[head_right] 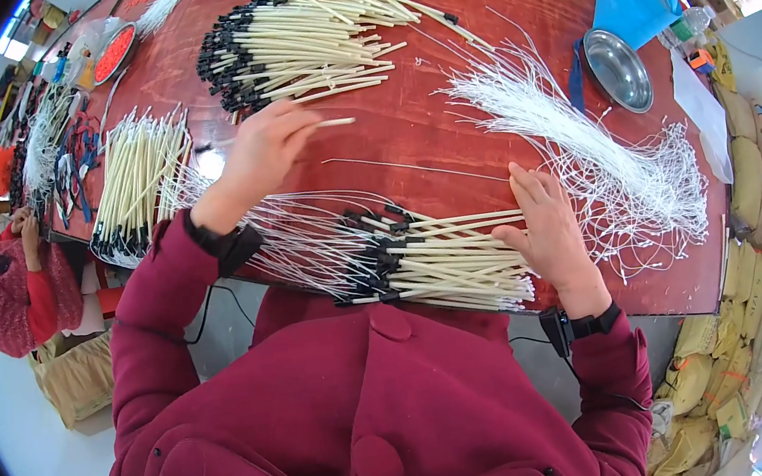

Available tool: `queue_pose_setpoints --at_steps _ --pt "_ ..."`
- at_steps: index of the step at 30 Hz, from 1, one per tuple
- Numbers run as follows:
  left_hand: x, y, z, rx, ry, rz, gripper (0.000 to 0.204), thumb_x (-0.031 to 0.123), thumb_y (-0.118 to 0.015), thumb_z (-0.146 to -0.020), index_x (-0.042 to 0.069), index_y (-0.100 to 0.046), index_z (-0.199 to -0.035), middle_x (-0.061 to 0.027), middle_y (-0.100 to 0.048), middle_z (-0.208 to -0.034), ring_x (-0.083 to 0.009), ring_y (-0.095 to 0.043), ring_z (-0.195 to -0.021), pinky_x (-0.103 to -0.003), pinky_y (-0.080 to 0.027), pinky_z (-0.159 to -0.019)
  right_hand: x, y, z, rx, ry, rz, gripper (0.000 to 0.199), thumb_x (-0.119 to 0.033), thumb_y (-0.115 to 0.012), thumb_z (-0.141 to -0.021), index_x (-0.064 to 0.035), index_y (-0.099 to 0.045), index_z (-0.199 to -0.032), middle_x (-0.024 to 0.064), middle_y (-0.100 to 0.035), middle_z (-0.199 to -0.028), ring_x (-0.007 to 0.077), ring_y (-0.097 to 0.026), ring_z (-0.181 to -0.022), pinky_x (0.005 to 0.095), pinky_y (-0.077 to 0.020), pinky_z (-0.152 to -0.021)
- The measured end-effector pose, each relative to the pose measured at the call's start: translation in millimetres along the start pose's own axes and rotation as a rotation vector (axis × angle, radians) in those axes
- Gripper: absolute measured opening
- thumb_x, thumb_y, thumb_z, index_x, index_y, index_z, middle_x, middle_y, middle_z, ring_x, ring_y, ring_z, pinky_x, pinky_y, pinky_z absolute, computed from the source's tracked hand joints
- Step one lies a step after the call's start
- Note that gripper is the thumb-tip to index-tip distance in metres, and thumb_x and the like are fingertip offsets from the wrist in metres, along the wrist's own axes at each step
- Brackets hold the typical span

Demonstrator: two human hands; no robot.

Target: Manually sorting and assembling bundles of thin wooden sticks with white fibers on a workbench.

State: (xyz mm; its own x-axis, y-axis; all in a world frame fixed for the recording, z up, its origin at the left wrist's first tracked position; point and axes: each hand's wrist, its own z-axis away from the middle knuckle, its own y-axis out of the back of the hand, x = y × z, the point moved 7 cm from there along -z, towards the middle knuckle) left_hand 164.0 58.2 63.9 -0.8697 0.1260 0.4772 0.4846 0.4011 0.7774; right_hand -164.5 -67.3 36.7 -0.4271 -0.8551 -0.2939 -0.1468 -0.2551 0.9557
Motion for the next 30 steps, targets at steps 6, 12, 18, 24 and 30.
queue_pose_setpoints --at_steps 6,12,18,24,30 --pt "-20 14 64 -0.088 0.155 0.006 0.015 0.003 -0.069 -0.089 -0.001 -0.074 -0.102 -0.0147 -0.069 -0.089 -0.0338 -0.067 -0.084 -0.038 -0.053 -0.074 -1 1 -2 0.02 0.0 0.013 0.087 -0.064 -0.056 -0.092 0.0115 -0.054 -0.135 0.0197 -0.05 -0.148 0.0381 -0.048 -0.129 0.0464 -0.0376 -0.112" --pt "-16 7 68 -0.109 0.194 0.025 0.017 0.001 -0.069 -0.088 -0.002 -0.074 -0.104 -0.015 -0.069 -0.091 -0.0332 -0.068 -0.083 -0.037 -0.054 -0.074 -5 0 -1 0.006 -0.01 0.033 0.088 -0.065 -0.057 -0.092 0.0122 -0.053 -0.135 0.0205 -0.05 -0.148 0.0383 -0.048 -0.128 0.0463 -0.0378 -0.111" --pt "-15 7 64 -0.097 0.187 0.03 0.017 0.001 -0.069 -0.088 -0.003 -0.073 -0.104 -0.0151 -0.07 -0.091 -0.0331 -0.068 -0.083 -0.037 -0.054 -0.074 -8 -1 -4 -0.003 -0.021 0.074 0.089 -0.065 -0.058 -0.091 0.0122 -0.053 -0.135 0.0209 -0.051 -0.147 0.0386 -0.049 -0.127 0.0466 -0.038 -0.111" --pt "-14 6 65 -0.076 0.194 0.033 0.016 0.001 -0.069 -0.088 -0.002 -0.074 -0.103 -0.0143 -0.069 -0.091 -0.0336 -0.068 -0.083 -0.038 -0.054 -0.073 -11 3 -6 -0.018 -0.024 0.055 0.083 -0.055 -0.066 -0.087 0.012 -0.054 -0.134 0.0209 -0.051 -0.147 0.0388 -0.048 -0.128 0.047 -0.0378 -0.111" --pt "3 -30 39 -0.181 -0.05 -0.191 0.016 0.009 -0.068 -0.085 0.007 -0.072 -0.1 -0.0088 -0.063 -0.089 -0.0286 -0.065 -0.086 -0.04 -0.055 -0.073 -7 2 0 -0.06 -0.022 0.106 0.08 -0.041 -0.076 -0.079 0.0113 -0.054 -0.134 0.0209 -0.049 -0.148 0.0399 -0.046 -0.129 0.0481 -0.0366 -0.112"
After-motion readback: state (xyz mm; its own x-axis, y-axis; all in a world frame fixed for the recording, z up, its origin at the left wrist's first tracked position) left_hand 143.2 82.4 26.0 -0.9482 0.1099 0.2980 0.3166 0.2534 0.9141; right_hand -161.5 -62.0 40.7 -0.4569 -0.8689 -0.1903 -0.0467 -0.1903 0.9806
